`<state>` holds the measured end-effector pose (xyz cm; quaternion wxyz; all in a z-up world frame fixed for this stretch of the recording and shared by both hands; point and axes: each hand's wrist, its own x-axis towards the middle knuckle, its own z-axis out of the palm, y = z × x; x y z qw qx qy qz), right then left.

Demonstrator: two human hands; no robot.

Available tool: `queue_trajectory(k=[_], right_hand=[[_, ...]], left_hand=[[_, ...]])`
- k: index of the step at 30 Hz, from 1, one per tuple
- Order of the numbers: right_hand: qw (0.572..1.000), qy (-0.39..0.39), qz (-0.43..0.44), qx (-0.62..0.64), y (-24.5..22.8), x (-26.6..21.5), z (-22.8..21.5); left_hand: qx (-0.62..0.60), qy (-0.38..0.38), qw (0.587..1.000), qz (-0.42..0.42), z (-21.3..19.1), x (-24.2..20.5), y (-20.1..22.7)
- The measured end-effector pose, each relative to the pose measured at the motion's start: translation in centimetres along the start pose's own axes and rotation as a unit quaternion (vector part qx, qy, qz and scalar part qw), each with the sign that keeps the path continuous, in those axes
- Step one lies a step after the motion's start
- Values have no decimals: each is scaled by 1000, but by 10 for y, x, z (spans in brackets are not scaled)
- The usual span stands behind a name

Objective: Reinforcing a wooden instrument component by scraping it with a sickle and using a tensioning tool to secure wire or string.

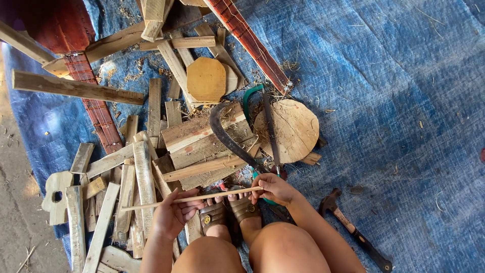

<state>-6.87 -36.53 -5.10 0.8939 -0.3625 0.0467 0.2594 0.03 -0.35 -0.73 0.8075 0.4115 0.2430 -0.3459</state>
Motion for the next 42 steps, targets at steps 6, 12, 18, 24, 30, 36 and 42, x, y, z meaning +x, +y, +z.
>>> queue_trajectory(k=[6,12,18,24,30,36,42], right_hand=[[993,-94,46,58,-8,-1,18],[986,-115,62,101,10,4,17],[988,-80,27,129,11,7,31],[973,-64,-31,219,29,15,20],[963,-57,-52,258,37,18,13],[957,-33,-74,280,52,19,4],[962,-20,-47,269,65,24,-18]], left_hand=[[-6,-15,1000,-12,2,2,-2],[-7,-24,1000,-16,0,4,-3],[-26,-19,999,-24,-15,14,-6],[-59,-7,997,-50,-27,27,-9],[-57,1,997,-44,-13,21,-7],[-53,7,997,-60,-18,25,-10],[-53,19,993,-106,-41,45,-19]])
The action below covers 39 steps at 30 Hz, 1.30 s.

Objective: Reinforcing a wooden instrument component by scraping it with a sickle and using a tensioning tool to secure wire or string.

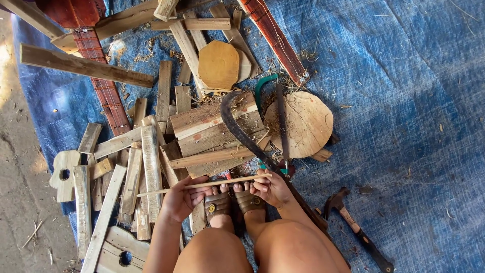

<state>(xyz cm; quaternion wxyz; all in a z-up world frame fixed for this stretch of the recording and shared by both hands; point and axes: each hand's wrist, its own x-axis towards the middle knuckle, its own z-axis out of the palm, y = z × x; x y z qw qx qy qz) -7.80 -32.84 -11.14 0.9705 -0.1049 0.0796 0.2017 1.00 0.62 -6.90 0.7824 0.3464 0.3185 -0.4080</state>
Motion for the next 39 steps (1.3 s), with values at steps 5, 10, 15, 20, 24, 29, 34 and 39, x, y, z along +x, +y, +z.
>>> queue_trajectory(k=[5,10,15,20,24,29,34,39], right_hand=[[990,49,-112,72,-63,-31,-51],[982,129,-48,-132,-46,-18,-18],[823,115,-61,-552,-26,4,46],[811,195,-104,-541,-20,29,34],[804,253,-183,-505,-18,28,23],[806,184,-158,-540,-13,28,39],[786,156,-146,-580,-22,21,60],[728,196,-154,-639,-25,16,80]], left_hand=[[-99,75,988,88,-92,5,40],[-54,72,990,106,-82,6,17],[-51,100,992,65,-54,13,-5],[-61,114,990,48,-52,25,-20],[-93,117,989,25,-58,27,-24],[-99,119,988,11,-47,29,-30],[-96,115,989,-5,-48,32,-32],[-97,99,990,-9,-63,40,-29]])
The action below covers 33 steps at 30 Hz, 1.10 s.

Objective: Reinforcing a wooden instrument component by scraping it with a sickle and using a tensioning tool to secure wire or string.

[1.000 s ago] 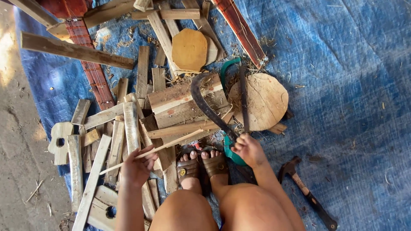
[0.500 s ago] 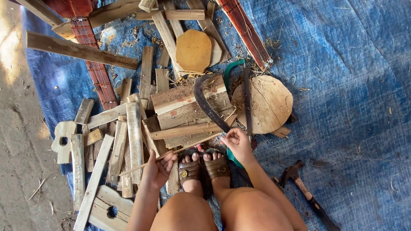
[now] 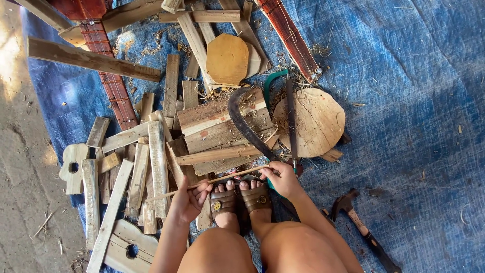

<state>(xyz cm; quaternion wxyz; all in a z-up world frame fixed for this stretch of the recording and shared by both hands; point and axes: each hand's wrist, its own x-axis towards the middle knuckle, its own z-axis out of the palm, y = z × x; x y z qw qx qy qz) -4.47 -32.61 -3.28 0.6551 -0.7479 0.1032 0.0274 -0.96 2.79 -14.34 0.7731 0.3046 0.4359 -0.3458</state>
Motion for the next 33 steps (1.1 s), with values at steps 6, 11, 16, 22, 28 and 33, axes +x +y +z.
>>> queue_trajectory(k=[6,11,16,22,28,33], right_hand=[[992,-9,-98,-74,1,-5,1],[990,-25,-101,-93,-10,1,-18],[995,2,-81,-53,11,0,-13],[997,33,-69,-15,2,-1,7],[998,41,-36,-25,11,4,14],[994,97,-33,-24,17,6,17]], left_hand=[[11,-7,1000,20,-8,4,3],[-18,27,999,41,-31,7,16],[-26,28,998,40,-27,6,14],[-12,28,999,22,-11,0,3],[-25,17,999,14,2,0,-9],[-32,14,999,3,5,5,-19]])
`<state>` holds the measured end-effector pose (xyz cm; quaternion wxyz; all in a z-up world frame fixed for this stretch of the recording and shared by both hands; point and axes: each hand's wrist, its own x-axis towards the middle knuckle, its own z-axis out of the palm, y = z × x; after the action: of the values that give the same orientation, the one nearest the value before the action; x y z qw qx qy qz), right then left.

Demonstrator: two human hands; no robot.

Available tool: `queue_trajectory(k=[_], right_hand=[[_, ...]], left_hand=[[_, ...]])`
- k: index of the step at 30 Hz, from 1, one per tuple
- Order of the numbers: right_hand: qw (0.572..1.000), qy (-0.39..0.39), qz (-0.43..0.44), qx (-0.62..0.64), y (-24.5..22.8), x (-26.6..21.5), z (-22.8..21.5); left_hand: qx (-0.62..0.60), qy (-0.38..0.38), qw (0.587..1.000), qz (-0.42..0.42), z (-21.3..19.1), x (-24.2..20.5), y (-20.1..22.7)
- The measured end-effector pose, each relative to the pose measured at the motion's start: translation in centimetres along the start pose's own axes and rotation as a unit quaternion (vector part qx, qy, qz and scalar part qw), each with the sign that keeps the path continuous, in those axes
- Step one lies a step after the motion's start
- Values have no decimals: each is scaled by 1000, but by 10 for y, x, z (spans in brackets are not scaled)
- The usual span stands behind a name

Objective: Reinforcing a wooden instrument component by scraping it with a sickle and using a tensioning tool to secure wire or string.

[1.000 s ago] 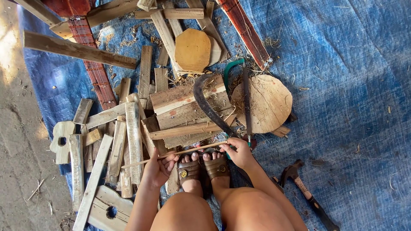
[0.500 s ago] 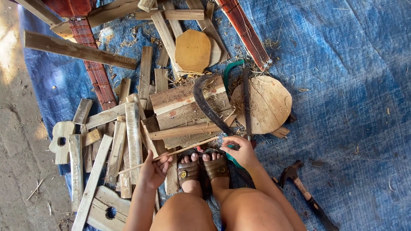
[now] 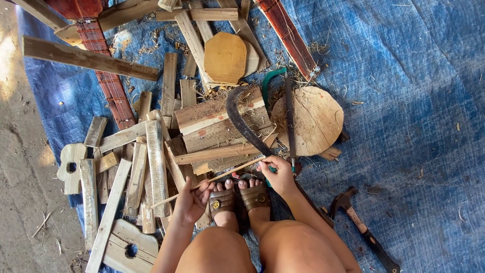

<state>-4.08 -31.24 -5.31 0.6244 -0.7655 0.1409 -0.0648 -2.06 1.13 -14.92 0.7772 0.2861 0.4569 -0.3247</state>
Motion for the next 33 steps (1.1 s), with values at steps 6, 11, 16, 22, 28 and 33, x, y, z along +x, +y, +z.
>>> queue_trajectory(k=[6,11,16,22,28,33], right_hand=[[978,107,-109,-139,3,2,5],[915,132,-209,-318,0,6,3],[887,122,-212,-391,1,5,2],[876,162,-48,-451,24,27,-61],[927,236,-6,-291,57,22,-87],[975,99,100,-170,57,-1,-74]], left_hand=[[3,1,1000,-5,16,-15,-10],[-4,-9,1000,18,51,-54,-19],[0,-37,998,48,66,-70,-22],[-48,11,982,180,64,-96,5],[-53,30,985,163,25,-51,31],[-47,18,984,170,45,-63,38]])
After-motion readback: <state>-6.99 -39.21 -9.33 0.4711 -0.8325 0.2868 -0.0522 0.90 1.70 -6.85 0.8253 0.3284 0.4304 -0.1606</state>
